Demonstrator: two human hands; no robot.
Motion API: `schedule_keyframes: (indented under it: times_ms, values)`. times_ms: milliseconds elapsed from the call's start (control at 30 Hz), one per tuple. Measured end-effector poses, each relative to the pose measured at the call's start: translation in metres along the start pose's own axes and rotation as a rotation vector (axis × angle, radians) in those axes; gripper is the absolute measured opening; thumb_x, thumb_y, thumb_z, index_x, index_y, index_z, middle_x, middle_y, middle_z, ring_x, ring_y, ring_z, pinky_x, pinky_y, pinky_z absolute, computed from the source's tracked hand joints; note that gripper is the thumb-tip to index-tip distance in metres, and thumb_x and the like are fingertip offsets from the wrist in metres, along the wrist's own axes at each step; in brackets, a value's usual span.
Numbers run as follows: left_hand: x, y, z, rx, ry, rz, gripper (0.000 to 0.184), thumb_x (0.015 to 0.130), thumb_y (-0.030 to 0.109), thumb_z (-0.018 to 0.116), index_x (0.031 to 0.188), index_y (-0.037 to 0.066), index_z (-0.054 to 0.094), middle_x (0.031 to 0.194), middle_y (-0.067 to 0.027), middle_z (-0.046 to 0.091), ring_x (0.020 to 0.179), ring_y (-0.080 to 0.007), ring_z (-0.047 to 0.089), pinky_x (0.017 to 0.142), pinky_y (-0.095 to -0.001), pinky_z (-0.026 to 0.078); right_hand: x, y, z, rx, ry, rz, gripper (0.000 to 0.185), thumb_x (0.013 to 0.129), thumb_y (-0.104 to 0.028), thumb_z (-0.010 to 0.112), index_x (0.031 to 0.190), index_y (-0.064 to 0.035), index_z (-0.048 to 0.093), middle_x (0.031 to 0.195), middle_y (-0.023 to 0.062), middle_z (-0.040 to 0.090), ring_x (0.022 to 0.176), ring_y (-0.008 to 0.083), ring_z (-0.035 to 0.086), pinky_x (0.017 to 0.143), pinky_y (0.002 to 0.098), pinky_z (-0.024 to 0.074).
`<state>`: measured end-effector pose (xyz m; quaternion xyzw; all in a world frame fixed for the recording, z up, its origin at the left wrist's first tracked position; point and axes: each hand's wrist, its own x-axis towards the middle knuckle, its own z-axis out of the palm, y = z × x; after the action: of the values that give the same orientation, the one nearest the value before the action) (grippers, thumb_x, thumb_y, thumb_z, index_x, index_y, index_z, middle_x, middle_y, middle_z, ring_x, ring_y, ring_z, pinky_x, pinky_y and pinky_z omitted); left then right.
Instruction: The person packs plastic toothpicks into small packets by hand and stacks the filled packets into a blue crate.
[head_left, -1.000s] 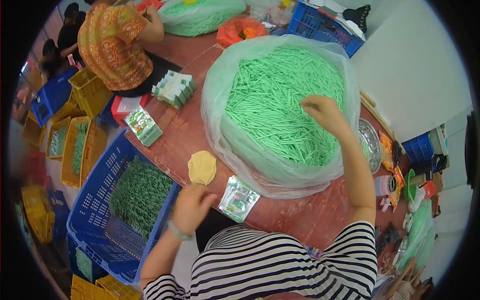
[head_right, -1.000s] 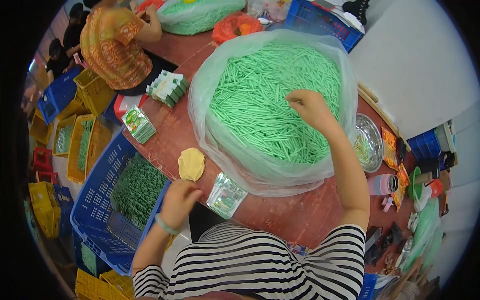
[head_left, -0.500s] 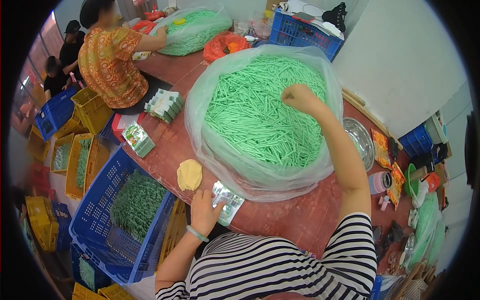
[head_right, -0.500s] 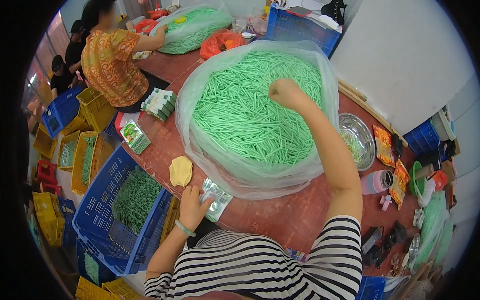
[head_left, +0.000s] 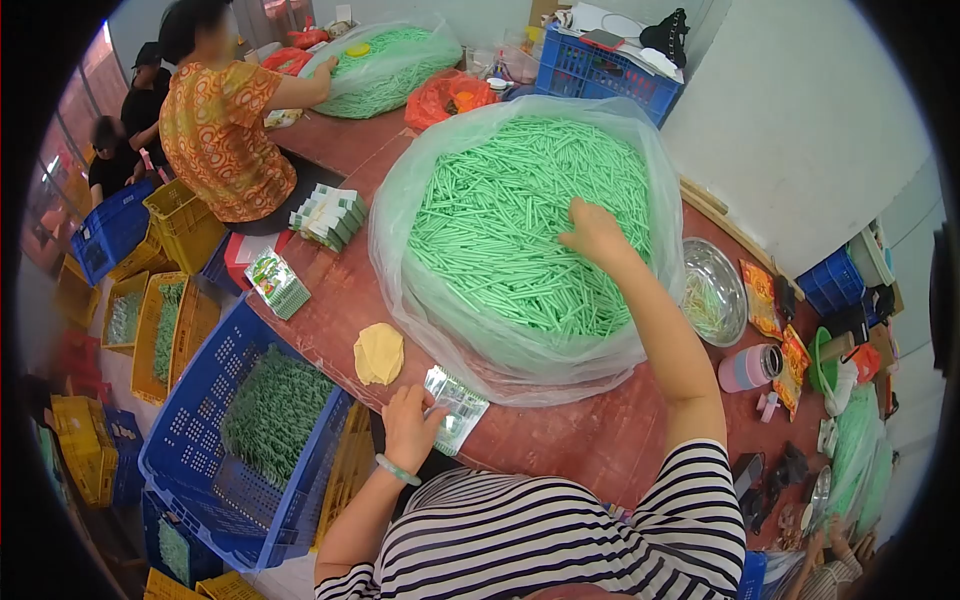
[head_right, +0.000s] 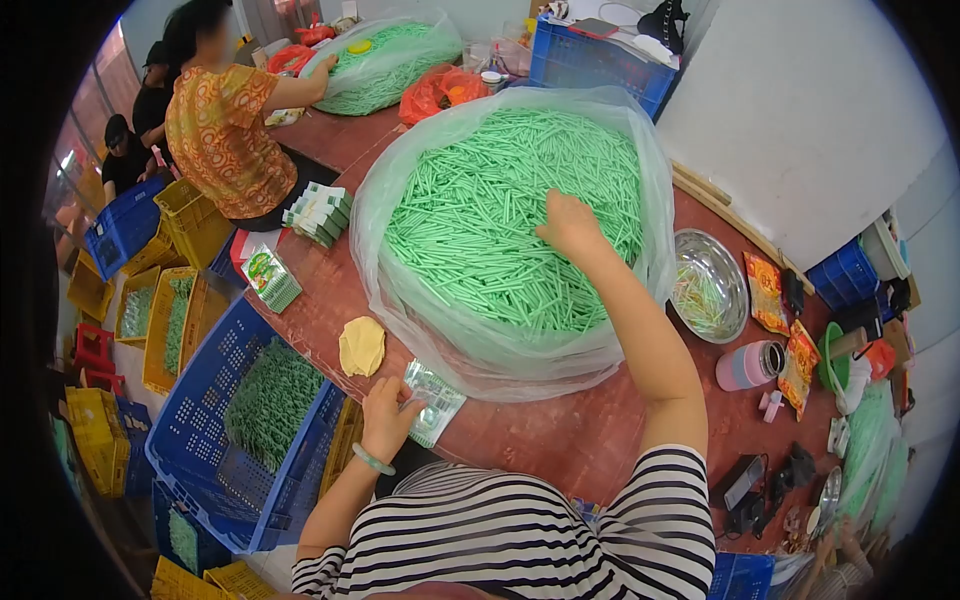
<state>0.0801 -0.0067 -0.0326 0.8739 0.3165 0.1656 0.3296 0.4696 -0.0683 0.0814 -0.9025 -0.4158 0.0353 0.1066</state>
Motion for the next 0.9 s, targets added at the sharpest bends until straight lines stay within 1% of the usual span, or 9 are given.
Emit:
schedule_keyframes:
  times_ms: [100, 200, 300, 400, 500, 600, 700, 800, 900]
  values:
    - [-0.001, -0.001, 0.0, -0.029, 0.001, -0.006, 0.022, 0.072, 0.016, 0.075, 0.079, 0.008, 0.057, 0.073, -0.0058, 0.056, 0.076, -0.027, 0.055, 0.067, -0.0402, 0.035, 0.0, 0.005, 0.003, -0.001, 0.03, -0.03, 0.05, 0.072, -0.024, 0.079, 0.103, 0.0045, 0.052, 0.097, 0.0253, 0.063, 0.095, 0.0417, 0.062, 0.082, 0.0469, 0.051]
    - [-0.001, 0.001, 0.0, -0.057, 0.046, 0.002, 0.019, 0.073, 0.015, 0.074, 0.075, 0.007, 0.057, 0.068, -0.0054, 0.056, 0.072, -0.0263, 0.055, 0.066, -0.0402, 0.034, -0.015, -0.013, -0.005, 0.002, 0.092, 0.02, 0.041, 0.074, -0.018, 0.076, 0.101, 0.0037, 0.052, 0.096, 0.026, 0.064, 0.094, 0.0418, 0.063, 0.082, 0.0469, 0.0512]
    - [0.0, -0.004, 0.002, -0.082, 0.069, 0.032, 0.018, 0.071, 0.01, 0.074, 0.078, 0.002, 0.06, 0.067, -0.0093, 0.057, 0.066, -0.0276, 0.054, 0.063, -0.0387, 0.041, -0.007, -0.007, -0.001, -0.033, 0.061, 0.002, 0.037, 0.074, -0.013, 0.074, 0.099, 0.0037, 0.053, 0.095, 0.026, 0.065, 0.093, 0.0414, 0.064, 0.081, 0.0463, 0.0517]
    - [-0.001, -0.005, 0.0, -0.136, 0.035, -0.019, 0.018, 0.073, 0.015, 0.074, 0.074, 0.006, 0.058, 0.068, -0.0066, 0.056, 0.07, -0.0264, 0.054, 0.064, -0.0399, 0.035, 0.001, -0.008, 0.003, -0.147, 0.049, 0.06, 0.032, 0.074, -0.006, 0.071, 0.098, 0.0041, 0.053, 0.093, 0.0253, 0.066, 0.091, 0.041, 0.065, 0.08, 0.0461, 0.0518]
    - [-0.001, -0.007, -0.001, -0.188, 0.025, -0.027, 0.017, 0.073, 0.014, 0.073, 0.076, 0.005, 0.059, 0.069, -0.0074, 0.057, 0.069, -0.0274, 0.055, 0.062, -0.0407, 0.037, -0.003, -0.014, -0.006, -0.159, 0.014, -0.032, 0.025, 0.074, 0.001, 0.065, 0.097, 0.0041, 0.053, 0.093, 0.0263, 0.066, 0.092, 0.0415, 0.064, 0.079, 0.0473, 0.0515]
    - [0.0, -0.009, -0.003, -0.239, -0.005, -0.044, 0.016, 0.074, 0.011, 0.073, 0.076, 0.004, 0.059, 0.069, -0.0084, 0.056, 0.066, -0.0253, 0.055, 0.061, -0.0375, 0.041, 0.004, -0.004, 0.001, -0.147, 0.024, -0.051, 0.023, 0.074, 0.006, 0.058, 0.096, 0.0036, 0.053, 0.092, 0.0272, 0.065, 0.091, 0.0424, 0.064, 0.078, 0.0484, 0.051]
    - [0.001, 0.001, -0.018, -0.365, -0.03, -0.122, 0.013, 0.076, 0.009, 0.072, 0.076, 0.003, 0.06, 0.072, -0.0091, 0.055, 0.066, -0.0211, 0.055, 0.062, -0.033, 0.044, 0.004, -0.002, 0.001, -0.141, 0.045, -0.087, 0.023, 0.074, 0.007, 0.058, 0.096, 0.0034, 0.053, 0.091, 0.027, 0.065, 0.091, 0.0428, 0.063, 0.078, 0.0488, 0.0506]
    - [0.004, -0.005, -0.027, -0.418, -0.094, -0.003, 0.007, 0.083, 0.006, 0.068, 0.085, 0.003, 0.061, 0.08, -0.0062, 0.059, 0.069, -0.0155, 0.056, 0.067, -0.0287, 0.045, 0.005, 0.003, 0.001, -0.138, 0.032, -0.135, 0.025, 0.072, 0.007, 0.059, 0.096, 0.0038, 0.052, 0.09, 0.0265, 0.064, 0.09, 0.0427, 0.063, 0.077, 0.0489, 0.05]
    - [0.005, -0.012, -0.025, -1.083, -0.344, -0.14, 0.008, 0.09, 0.004, 0.06, 0.098, 0.002, 0.06, 0.094, -0.004, 0.064, 0.079, -0.0136, 0.06, 0.072, -0.0272, 0.047, 0.009, 0.009, 0.0, -0.1, -0.015, -0.124, 0.028, 0.07, 0.004, 0.062, 0.097, 0.0026, 0.052, 0.09, 0.0244, 0.064, 0.089, 0.0416, 0.063, 0.077, 0.0481, 0.0497]
